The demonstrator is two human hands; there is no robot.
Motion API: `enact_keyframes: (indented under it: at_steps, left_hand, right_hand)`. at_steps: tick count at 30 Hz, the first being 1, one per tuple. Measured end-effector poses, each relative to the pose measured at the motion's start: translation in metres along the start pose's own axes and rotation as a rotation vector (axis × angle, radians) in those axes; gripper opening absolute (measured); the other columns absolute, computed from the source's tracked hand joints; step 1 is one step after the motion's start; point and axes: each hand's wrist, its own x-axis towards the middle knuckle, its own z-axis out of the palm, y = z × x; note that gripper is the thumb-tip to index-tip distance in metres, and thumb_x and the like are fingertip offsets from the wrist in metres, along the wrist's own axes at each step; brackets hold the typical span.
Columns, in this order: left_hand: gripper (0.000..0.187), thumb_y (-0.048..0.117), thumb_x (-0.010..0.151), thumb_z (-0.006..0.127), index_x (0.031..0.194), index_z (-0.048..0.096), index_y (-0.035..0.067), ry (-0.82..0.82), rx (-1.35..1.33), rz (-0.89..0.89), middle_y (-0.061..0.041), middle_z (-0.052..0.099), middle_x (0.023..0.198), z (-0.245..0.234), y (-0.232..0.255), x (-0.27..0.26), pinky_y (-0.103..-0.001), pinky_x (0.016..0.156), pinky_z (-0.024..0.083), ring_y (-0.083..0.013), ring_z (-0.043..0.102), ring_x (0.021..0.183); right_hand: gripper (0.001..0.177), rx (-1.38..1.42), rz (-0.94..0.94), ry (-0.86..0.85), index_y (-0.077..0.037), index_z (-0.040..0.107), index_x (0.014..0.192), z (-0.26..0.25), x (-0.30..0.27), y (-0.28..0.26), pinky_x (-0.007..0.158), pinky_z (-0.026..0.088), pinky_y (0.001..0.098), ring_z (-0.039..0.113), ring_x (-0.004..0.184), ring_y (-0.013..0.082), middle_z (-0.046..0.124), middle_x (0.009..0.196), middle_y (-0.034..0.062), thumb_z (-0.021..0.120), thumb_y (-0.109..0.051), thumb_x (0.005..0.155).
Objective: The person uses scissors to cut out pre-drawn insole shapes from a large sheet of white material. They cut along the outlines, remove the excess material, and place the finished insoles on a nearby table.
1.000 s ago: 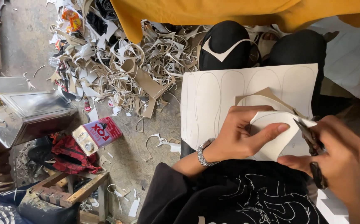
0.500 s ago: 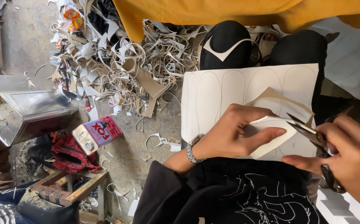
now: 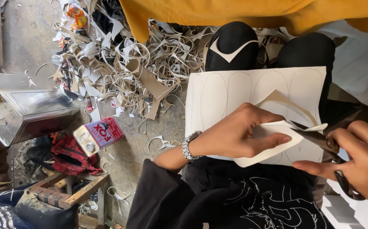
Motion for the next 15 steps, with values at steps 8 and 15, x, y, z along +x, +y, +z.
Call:
enact_keyframes:
  at_steps: [8, 15]
  left_hand:
    - [0.036, 0.026, 0.096, 0.057, 0.096, 0.067, -0.008, -0.028, 0.108, -0.013, -0.003, 0.035, 0.063, 0.000, -0.006, 0.003, -0.028, 0.044, 0.027, -0.0120, 0.027, 0.053]
    - [0.025, 0.026, 0.098, 0.057, 0.093, 0.061, 0.002, -0.140, 0.123, 0.000, -0.003, 0.046, 0.060, -0.007, -0.006, 0.006, -0.030, 0.049, 0.026, -0.0116, 0.031, 0.049]
  right_hand:
    - [0.078, -0.017, -0.040, 0.005, -0.004, 0.052, 0.069, 0.005, -0.004, 0.005, 0.055, 0.037, 0.0317, 0.043, 0.054, 0.0169, 0.043, 0.067, 0.0042, 0.073, -0.079, 0.078]
    - [0.077, -0.096, -0.031, -0.032, -0.008, 0.056, 0.074, 0.007, -0.008, 0.008, 0.055, 0.041, 0.0312, 0.045, 0.056, 0.0147, 0.044, 0.070, 0.0013, 0.072, -0.084, 0.078]
